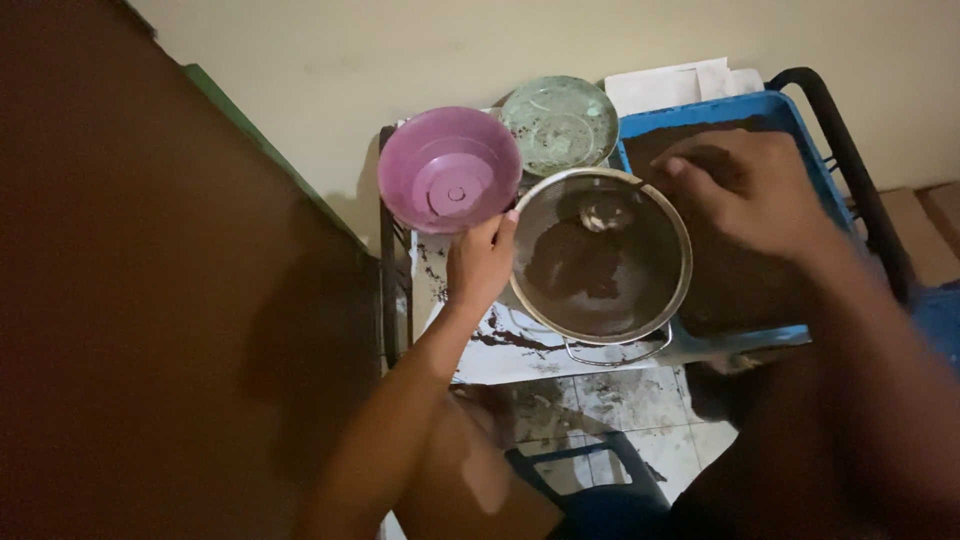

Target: Pressing and stirring coffee grounds through a fine-mesh sieve using a spoon into a container.

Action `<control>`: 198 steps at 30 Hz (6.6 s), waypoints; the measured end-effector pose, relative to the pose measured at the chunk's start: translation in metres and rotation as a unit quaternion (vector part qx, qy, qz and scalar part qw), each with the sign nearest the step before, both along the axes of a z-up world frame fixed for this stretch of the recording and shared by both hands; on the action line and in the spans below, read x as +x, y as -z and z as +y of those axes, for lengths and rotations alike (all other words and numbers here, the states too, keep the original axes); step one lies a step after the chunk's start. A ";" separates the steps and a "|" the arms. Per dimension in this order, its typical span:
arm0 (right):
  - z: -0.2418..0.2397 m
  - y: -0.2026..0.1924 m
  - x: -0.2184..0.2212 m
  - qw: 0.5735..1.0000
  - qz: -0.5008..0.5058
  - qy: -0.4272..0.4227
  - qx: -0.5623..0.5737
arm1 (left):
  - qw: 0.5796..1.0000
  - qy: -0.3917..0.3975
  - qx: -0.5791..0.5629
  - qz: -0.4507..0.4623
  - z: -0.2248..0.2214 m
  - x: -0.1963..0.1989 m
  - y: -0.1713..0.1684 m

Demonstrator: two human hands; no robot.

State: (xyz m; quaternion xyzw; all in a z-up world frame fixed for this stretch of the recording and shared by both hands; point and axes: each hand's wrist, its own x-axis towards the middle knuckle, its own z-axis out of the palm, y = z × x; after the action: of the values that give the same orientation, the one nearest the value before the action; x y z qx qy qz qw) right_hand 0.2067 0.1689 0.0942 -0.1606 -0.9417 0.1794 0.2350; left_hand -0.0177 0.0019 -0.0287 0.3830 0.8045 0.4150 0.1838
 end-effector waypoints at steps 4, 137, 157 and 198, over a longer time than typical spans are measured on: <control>0.001 -0.005 0.000 0.999 -0.047 -0.018 -0.017 | 0.999 0.022 -0.014 0.022 -0.002 -0.002 -0.002; 0.079 0.107 0.007 0.972 0.110 -0.206 -0.020 | 0.975 0.118 0.098 0.160 0.034 -0.022 0.042; 0.126 0.075 0.071 0.992 -0.025 -0.123 0.020 | 0.992 0.096 -0.041 0.068 0.034 -0.018 0.027; 0.117 0.073 0.065 0.995 -0.055 -0.082 -0.027 | 0.985 0.109 0.063 0.117 0.036 -0.021 0.037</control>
State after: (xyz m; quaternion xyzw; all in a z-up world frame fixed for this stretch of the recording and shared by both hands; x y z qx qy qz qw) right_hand 0.2715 0.2856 0.0215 -0.0983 -0.9580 0.2144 0.1630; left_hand -0.0389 0.0378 -0.0661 0.5253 0.7460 0.3947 0.1085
